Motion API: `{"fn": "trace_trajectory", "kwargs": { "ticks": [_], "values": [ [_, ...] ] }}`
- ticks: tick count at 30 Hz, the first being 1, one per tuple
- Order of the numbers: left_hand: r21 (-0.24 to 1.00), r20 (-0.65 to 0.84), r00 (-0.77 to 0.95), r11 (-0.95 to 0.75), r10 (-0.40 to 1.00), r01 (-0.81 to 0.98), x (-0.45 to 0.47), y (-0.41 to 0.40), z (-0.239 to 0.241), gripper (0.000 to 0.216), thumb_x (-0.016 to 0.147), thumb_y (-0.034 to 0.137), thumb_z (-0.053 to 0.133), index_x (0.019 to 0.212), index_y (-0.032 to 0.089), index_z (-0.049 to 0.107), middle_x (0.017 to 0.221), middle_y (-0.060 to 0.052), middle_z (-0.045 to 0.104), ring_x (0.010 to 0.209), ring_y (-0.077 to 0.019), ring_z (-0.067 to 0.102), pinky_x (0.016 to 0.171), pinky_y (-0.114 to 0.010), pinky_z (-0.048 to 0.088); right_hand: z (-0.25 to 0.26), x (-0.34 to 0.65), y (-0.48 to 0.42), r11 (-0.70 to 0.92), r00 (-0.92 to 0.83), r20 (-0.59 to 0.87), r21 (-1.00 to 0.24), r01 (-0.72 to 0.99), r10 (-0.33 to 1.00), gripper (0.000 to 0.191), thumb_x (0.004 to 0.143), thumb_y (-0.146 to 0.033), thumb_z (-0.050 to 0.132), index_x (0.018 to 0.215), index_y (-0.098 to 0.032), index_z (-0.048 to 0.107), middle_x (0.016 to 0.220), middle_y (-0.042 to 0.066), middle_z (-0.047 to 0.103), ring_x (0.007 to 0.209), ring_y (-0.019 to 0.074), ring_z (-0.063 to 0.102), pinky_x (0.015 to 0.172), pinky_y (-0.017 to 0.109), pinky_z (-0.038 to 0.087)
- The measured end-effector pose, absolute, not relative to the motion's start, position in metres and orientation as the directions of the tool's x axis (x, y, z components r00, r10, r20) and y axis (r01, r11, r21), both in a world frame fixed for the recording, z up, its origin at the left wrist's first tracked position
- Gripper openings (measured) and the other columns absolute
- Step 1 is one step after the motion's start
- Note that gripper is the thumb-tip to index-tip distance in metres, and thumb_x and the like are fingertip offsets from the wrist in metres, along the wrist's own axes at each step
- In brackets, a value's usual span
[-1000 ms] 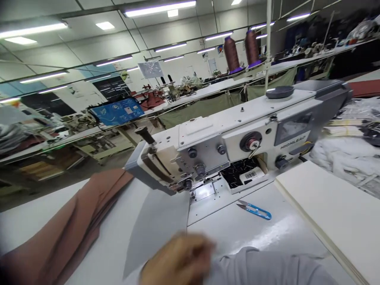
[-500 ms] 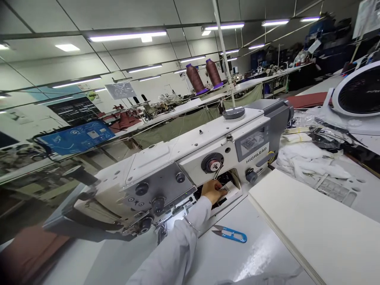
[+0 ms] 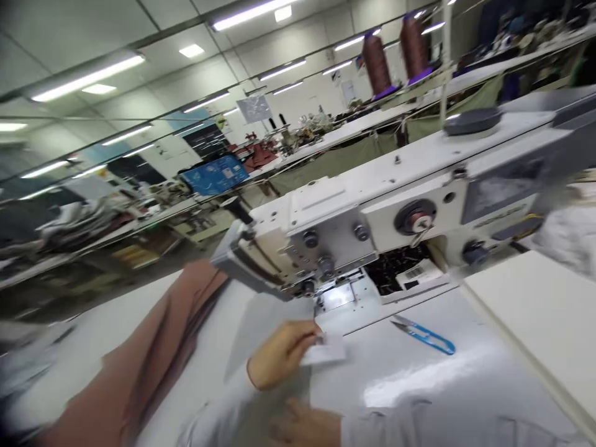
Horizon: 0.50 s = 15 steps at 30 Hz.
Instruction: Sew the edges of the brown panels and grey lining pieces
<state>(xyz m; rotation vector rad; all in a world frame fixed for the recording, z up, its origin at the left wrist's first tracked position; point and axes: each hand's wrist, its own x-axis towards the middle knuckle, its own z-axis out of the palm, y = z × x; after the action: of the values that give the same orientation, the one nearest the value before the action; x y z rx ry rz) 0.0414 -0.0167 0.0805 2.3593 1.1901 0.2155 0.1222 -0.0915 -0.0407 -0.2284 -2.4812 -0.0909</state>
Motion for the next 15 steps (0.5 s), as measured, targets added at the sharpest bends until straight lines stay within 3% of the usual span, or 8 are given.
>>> {"fn": "trace_trajectory", "kwargs": {
  "ticks": [3,6,8,11,15],
  "values": [
    [0.317,-0.163,0.339,-0.276,0.927,0.908,-0.028,-0.025,0.070,0.024,0.082,0.014,0.037,0.074,0.019,0.059,0.066,-0.002,0.062,0.062,-0.0158,0.057,0.060,-0.025,0.043,-0.058,0.113,-0.116,0.991,-0.707,0.703,0.017,0.130,0.081,0.021,0.091,-0.021,0.040,0.090,-0.015,0.060,0.096,0.001,0.060,0.095,0.0163,0.051,0.078,0.031,0.047],
    [0.236,-0.107,0.242,-0.212,0.964,0.948,-0.055,-0.027,0.044,0.022,0.081,0.014,0.039,0.084,0.018,0.060,0.081,-0.006,0.063,0.078,-0.0193,0.058,0.072,-0.030,0.045,-0.065,0.119,-0.135,0.995,-0.693,0.719,0.034,0.098,0.043,0.027,0.093,-0.023,0.034,0.098,-0.018,0.060,0.110,-0.002,0.056,0.100,0.0178,0.049,0.079,0.033,0.047],
    [0.233,0.076,0.294,-0.303,0.953,0.924,-0.053,-0.030,0.024,0.026,0.081,0.014,0.042,0.101,0.016,0.058,0.100,-0.011,0.061,0.094,-0.0232,0.055,0.083,-0.039,0.043,-0.063,0.124,-0.139,0.995,-0.715,0.698,0.038,0.095,0.042,0.031,0.094,-0.026,0.030,0.101,-0.019,0.059,0.118,-0.003,0.052,0.104,0.0181,0.048,0.081,0.034,0.047],
    [0.254,0.366,0.494,-0.596,0.788,0.762,-0.044,-0.041,0.002,0.035,0.082,0.011,0.040,0.116,0.017,0.050,0.115,-0.012,0.056,0.112,-0.0236,0.047,0.093,-0.046,0.040,-0.052,0.132,-0.137,0.994,-0.767,0.641,0.058,0.096,0.037,0.031,0.094,-0.026,0.029,0.106,-0.020,0.058,0.123,-0.006,0.049,0.108,0.0168,0.046,0.085,0.033,0.046],
    [0.332,0.389,0.590,-0.705,0.708,0.627,-0.040,-0.055,-0.009,0.037,0.085,0.009,0.039,0.121,0.017,0.045,0.124,-0.012,0.051,0.123,-0.0216,0.038,0.097,-0.042,0.041,-0.032,0.139,-0.130,0.996,-0.852,0.524,0.077,0.054,0.005,0.032,0.095,-0.030,0.030,0.112,-0.019,0.055,0.125,-0.006,0.047,0.110,0.0155,0.045,0.086,0.031,0.046]
  ]
}}
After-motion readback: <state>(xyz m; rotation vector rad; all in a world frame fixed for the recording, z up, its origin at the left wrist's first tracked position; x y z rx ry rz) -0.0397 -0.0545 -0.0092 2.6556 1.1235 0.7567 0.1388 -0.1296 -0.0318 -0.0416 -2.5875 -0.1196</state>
